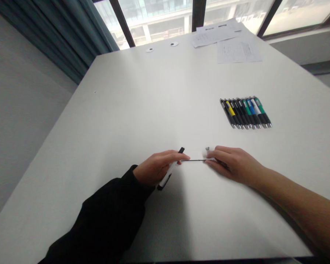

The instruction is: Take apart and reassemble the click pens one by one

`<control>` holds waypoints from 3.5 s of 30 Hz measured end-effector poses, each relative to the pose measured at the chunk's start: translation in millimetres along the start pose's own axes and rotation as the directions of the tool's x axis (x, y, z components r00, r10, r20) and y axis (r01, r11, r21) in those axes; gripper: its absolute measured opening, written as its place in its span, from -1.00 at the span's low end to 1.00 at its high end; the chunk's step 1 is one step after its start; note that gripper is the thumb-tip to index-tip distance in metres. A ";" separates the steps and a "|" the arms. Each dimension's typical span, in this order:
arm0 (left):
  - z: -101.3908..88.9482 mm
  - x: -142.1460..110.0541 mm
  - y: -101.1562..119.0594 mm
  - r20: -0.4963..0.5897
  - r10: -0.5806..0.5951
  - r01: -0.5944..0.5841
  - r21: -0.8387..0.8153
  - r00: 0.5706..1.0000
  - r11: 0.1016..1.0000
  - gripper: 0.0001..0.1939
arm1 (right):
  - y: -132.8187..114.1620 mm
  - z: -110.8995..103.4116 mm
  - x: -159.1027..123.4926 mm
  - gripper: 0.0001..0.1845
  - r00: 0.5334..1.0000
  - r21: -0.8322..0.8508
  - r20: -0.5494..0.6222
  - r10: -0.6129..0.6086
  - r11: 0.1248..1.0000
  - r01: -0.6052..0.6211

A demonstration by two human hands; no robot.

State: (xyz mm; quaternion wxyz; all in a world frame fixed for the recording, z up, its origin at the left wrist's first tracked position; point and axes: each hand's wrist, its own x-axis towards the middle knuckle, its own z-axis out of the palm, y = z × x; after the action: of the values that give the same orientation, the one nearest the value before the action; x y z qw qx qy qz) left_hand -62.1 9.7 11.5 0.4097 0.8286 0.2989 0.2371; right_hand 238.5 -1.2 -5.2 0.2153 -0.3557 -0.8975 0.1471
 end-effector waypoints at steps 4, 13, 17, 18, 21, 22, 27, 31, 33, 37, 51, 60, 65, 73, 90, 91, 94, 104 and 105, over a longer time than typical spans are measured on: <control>1.4 -0.4 1.7 0.068 0.069 -0.064 -0.075 0.995 0.995 -0.53 | 3.2 -10.8 -3.1 -0.81 0.999 0.049 0.016 0.045 0.998 -0.045; 15.7 -1.7 8.4 0.115 0.141 -0.160 0.169 0.983 0.973 -0.50 | 18.1 -30.9 -5.4 -0.83 0.977 0.072 0.182 0.108 0.990 -0.123; 25.2 -1.0 8.8 0.120 0.188 -0.218 0.319 0.975 0.923 -0.52 | 17.6 -25.7 -3.5 -0.82 0.983 0.055 0.144 0.116 0.991 -0.125; 26.5 -0.6 9.1 0.105 0.182 -0.208 0.349 0.978 0.914 -0.55 | 17.6 -24.2 -3.7 -0.82 0.984 0.045 0.131 0.119 0.991 -0.126; 28.5 0.6 9.9 0.067 0.158 -0.171 0.443 0.985 0.880 -0.64 | 17.7 -20.4 -5.0 -0.82 0.989 0.020 0.089 0.117 0.993 -0.120; 28.8 0.9 9.8 0.061 0.163 -0.173 0.462 0.985 0.870 -0.67 | 17.6 -19.5 -5.4 -0.81 0.990 0.012 0.076 0.116 0.993 -0.118; 29.4 2.2 5.4 0.024 0.262 -0.247 0.424 0.965 0.872 -0.74 | 13.4 -17.5 -5.1 -0.80 0.991 0.023 0.032 0.129 0.991 -0.130; 28.9 2.7 2.7 0.007 0.277 -0.250 0.456 0.961 0.854 -0.80 | 10.2 -17.4 -4.6 -0.80 0.990 0.046 0.038 0.134 0.990 -0.136; 28.6 3.1 2.6 0.000 0.273 -0.238 0.486 0.962 0.841 -0.84 | 10.1 -17.5 -4.9 -0.81 0.991 0.046 0.041 0.127 0.991 -0.129; 28.6 4.0 3.0 -0.002 0.267 -0.228 0.513 0.964 0.827 -0.85 | 11.6 -17.9 -5.3 -0.81 0.992 0.051 0.053 0.119 0.991 -0.121; 22.8 4.5 -5.4 -0.235 0.255 -0.137 0.426 0.938 0.895 -0.85 | 12.8 -21.0 -4.0 -0.78 0.981 0.169 0.000 0.194 0.967 -0.191; 15.9 6.4 -11.1 -0.410 0.092 0.052 0.328 0.908 0.943 -0.78 | 16.9 -18.0 -5.0 -0.79 0.983 0.116 0.013 0.181 0.977 -0.181; 14.3 4.0 -7.6 -0.350 0.093 0.008 0.277 0.932 0.961 -0.80 | 17.2 -18.9 -6.0 -0.81 0.981 0.119 0.023 0.192 0.974 -0.193; 12.2 0.0 -7.9 0.036 0.171 -0.174 0.118 0.985 0.978 -0.69 | 17.5 -20.7 -6.9 -0.82 0.983 0.096 0.058 0.176 0.979 -0.181; 11.8 8.2 -5.9 -0.495 -0.317 0.344 -0.038 0.809 0.938 -0.62 | 15.4 -22.1 -6.2 -0.79 0.979 0.195 0.029 0.204 0.959 -0.205; 12.1 8.2 -5.9 -0.495 -0.318 0.342 -0.046 0.808 0.939 -0.62 | 15.4 -22.4 -6.4 -0.79 0.979 0.192 0.034 0.202 0.960 -0.205; 12.7 8.2 -5.9 -0.497 -0.314 0.337 -0.045 0.809 0.940 -0.63 | 16.0 -24.0 -7.1 -0.81 0.981 0.193 0.067 0.184 0.962 -0.194; 12.0 7.6 -6.0 -0.485 -0.313 0.349 -0.018 0.817 0.937 -0.63 | 18.2 -24.0 -8.0 -0.84 0.981 0.145 0.137 0.139 0.977 -0.159; 12.0 7.6 -6.1 -0.483 -0.313 0.348 -0.017 0.818 0.937 -0.63 | 18.1 -23.8 -8.2 -0.84 0.980 0.141 0.138 0.143 0.977 -0.162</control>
State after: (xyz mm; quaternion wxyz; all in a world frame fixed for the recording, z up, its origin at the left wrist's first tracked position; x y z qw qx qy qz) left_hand -50.9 11.5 1.0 0.3278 0.6937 0.5381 0.3490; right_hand 266.0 8.4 5.5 0.1723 -0.3962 -0.8656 0.2531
